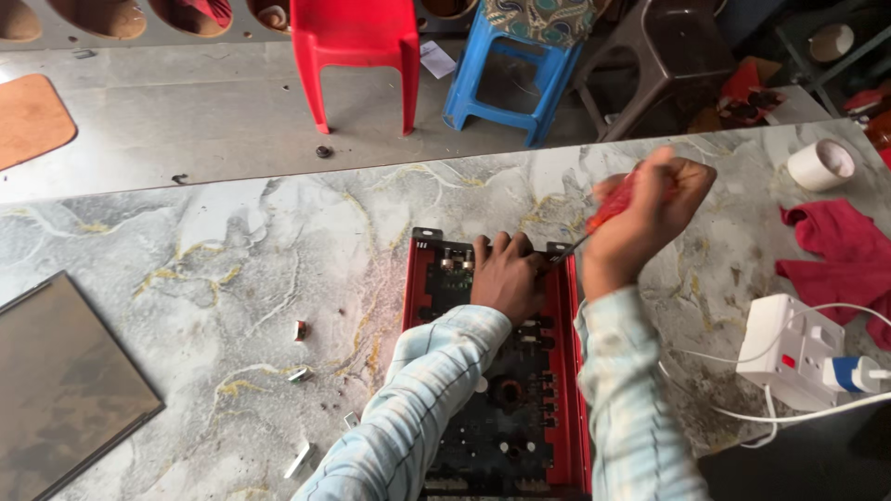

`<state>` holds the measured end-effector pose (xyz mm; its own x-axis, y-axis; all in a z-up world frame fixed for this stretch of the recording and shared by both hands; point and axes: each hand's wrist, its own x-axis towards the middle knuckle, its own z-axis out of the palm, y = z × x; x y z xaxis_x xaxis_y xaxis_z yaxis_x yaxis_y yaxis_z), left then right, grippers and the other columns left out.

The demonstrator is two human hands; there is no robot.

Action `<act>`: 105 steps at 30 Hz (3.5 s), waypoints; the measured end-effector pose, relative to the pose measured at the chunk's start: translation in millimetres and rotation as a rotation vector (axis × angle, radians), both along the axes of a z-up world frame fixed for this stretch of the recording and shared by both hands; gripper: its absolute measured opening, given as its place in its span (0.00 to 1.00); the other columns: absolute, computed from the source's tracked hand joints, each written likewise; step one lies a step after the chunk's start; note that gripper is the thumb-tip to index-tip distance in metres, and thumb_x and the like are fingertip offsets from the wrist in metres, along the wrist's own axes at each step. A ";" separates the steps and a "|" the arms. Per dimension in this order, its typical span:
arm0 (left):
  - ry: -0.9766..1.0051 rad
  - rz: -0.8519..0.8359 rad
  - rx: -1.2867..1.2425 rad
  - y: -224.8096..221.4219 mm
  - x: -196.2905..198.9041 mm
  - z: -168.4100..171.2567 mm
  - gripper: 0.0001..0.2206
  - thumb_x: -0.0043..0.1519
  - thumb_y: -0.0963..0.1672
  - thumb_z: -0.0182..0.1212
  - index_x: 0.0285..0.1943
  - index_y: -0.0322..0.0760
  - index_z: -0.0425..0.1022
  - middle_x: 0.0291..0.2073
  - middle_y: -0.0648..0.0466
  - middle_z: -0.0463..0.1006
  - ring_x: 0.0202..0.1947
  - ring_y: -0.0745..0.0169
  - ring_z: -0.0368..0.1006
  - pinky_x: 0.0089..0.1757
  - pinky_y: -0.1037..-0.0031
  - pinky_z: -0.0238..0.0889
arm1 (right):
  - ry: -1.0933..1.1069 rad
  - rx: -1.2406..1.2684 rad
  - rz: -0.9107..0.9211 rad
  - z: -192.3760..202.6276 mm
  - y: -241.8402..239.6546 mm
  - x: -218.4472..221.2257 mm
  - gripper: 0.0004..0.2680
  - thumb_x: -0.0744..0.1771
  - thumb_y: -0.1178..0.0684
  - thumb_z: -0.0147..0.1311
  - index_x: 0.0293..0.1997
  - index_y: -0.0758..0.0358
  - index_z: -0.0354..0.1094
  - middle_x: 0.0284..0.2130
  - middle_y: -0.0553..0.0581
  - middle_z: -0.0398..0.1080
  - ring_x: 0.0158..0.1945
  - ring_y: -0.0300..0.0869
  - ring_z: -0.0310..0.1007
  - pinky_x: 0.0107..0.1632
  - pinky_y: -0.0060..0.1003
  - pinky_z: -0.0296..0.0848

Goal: The person unscrews several screws from the chassis of a red amplifier using a screwdriver, then lifts the internal circuit board out of the housing and sets the components on the bench.

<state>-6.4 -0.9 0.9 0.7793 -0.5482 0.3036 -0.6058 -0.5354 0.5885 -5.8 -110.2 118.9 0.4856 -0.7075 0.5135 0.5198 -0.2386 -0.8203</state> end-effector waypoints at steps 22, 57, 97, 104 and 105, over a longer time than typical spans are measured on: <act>-0.054 0.023 -0.027 -7.1 0.9 -7.7 0.11 0.51 0.43 0.68 0.42 0.51 0.87 0.44 0.56 0.75 0.52 0.51 0.65 0.58 0.50 0.46 | -0.084 -0.013 0.058 -8.2 -21.1 -23.0 0.16 0.75 0.41 0.44 0.43 0.65 0.65 0.30 0.58 0.68 0.28 0.43 0.68 0.34 0.40 0.73; 0.293 0.693 -0.312 282.5 -148.5 -22.4 0.06 0.55 0.40 0.71 0.36 0.34 0.78 0.30 0.50 0.78 0.28 0.60 0.77 0.33 0.72 0.68 | 0.177 -0.450 0.567 -101.8 -57.5 -351.9 0.04 0.69 0.57 0.52 0.45 0.63 0.68 0.25 0.52 0.73 0.30 0.39 0.71 0.47 0.49 0.72; 0.701 0.524 -0.054 200.5 -179.7 42.6 0.31 0.54 0.56 0.67 0.55 0.31 0.64 0.34 0.44 0.76 0.27 0.47 0.76 0.31 0.59 0.69 | 0.543 -0.325 -0.007 -103.7 -22.0 -226.3 0.19 0.58 0.74 0.49 0.54 0.73 0.61 0.54 0.66 0.64 0.55 0.53 0.68 0.61 0.45 0.69; 0.608 0.522 0.033 188.4 -176.8 27.7 0.25 0.60 0.54 0.66 0.52 0.30 0.66 0.37 0.39 0.74 0.34 0.36 0.75 0.35 0.53 0.68 | 0.117 -0.068 0.308 -62.1 47.8 -237.1 0.13 0.64 0.67 0.51 0.54 0.64 0.62 0.41 0.60 0.67 0.40 0.49 0.69 0.48 0.47 0.73; 0.618 0.525 0.034 188.6 -176.2 26.8 0.26 0.60 0.54 0.66 0.52 0.30 0.66 0.37 0.38 0.74 0.34 0.36 0.75 0.35 0.53 0.68 | 0.057 -0.021 0.385 -58.2 67.4 -236.3 0.13 0.65 0.66 0.52 0.54 0.63 0.62 0.39 0.59 0.68 0.38 0.48 0.69 0.46 0.47 0.74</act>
